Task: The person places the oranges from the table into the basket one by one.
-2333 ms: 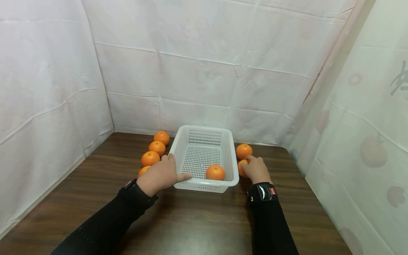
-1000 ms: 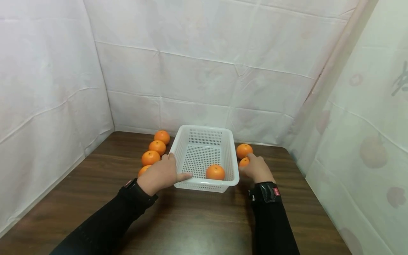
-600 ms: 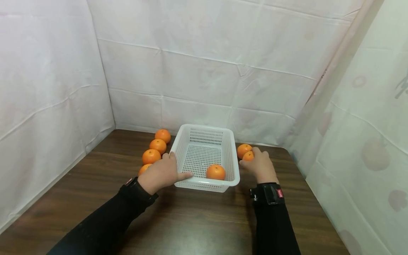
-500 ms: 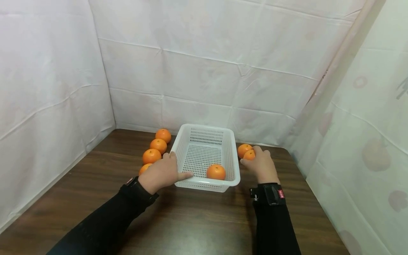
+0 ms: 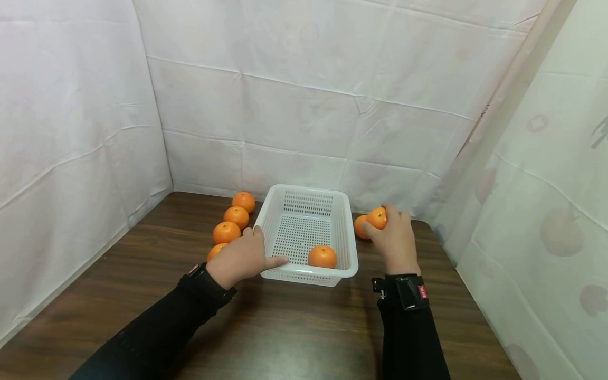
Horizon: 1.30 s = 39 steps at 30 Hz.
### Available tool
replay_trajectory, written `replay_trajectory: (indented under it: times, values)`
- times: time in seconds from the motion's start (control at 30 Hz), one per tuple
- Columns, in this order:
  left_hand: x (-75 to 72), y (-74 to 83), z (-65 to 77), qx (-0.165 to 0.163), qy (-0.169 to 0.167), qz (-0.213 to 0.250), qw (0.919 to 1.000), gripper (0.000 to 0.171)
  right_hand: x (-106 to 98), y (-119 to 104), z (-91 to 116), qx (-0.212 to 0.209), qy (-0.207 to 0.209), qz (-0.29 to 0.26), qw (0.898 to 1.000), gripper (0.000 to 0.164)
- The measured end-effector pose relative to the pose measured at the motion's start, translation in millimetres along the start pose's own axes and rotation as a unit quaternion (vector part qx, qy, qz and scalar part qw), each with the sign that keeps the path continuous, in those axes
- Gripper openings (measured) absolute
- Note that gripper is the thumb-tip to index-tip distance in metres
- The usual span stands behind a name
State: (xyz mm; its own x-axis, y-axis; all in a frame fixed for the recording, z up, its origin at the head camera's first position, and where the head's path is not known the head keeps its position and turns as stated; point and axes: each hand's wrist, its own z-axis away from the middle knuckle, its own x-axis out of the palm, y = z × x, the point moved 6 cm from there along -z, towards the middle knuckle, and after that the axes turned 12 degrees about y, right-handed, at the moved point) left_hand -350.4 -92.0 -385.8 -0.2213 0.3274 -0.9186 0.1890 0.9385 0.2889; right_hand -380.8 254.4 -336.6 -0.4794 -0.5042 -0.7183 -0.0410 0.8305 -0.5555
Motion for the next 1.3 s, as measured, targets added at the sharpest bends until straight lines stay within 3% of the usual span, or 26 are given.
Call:
replay_trajectory:
  times: [0.43,0.77,0.9,1.13,1.3]
  values:
    - [0.1,-1.3,-0.3,-0.007,-0.004,0.0,1.0,0.13,-9.1,-13.0,3.7,0.005,0.013,-0.025,1.0,0.087]
    - [4.4,-0.4,-2.7,-0.02,-0.024,-0.007,0.9995,0.134,-8.7,-28.3,-1.4,-0.047,0.017,-0.04,0.998,0.086]
    - [4.9,-0.5,-2.6,-0.021,-0.022,-0.005,0.9995,0.134,-11.5,-35.6,-10.6,-0.076,0.005,-0.021,0.997,0.087]
    - [1.6,-0.4,-2.9,-0.008,-0.012,-0.007,0.9999,0.131,-7.6,-46.7,-26.7,-0.144,-0.03,-0.003,0.989,0.059]
    - [0.9,-1.1,-1.0,-0.013,-0.016,0.005,0.9998,0.13,1.1,-45.5,-33.3,-0.143,-0.075,0.024,0.987,0.066]
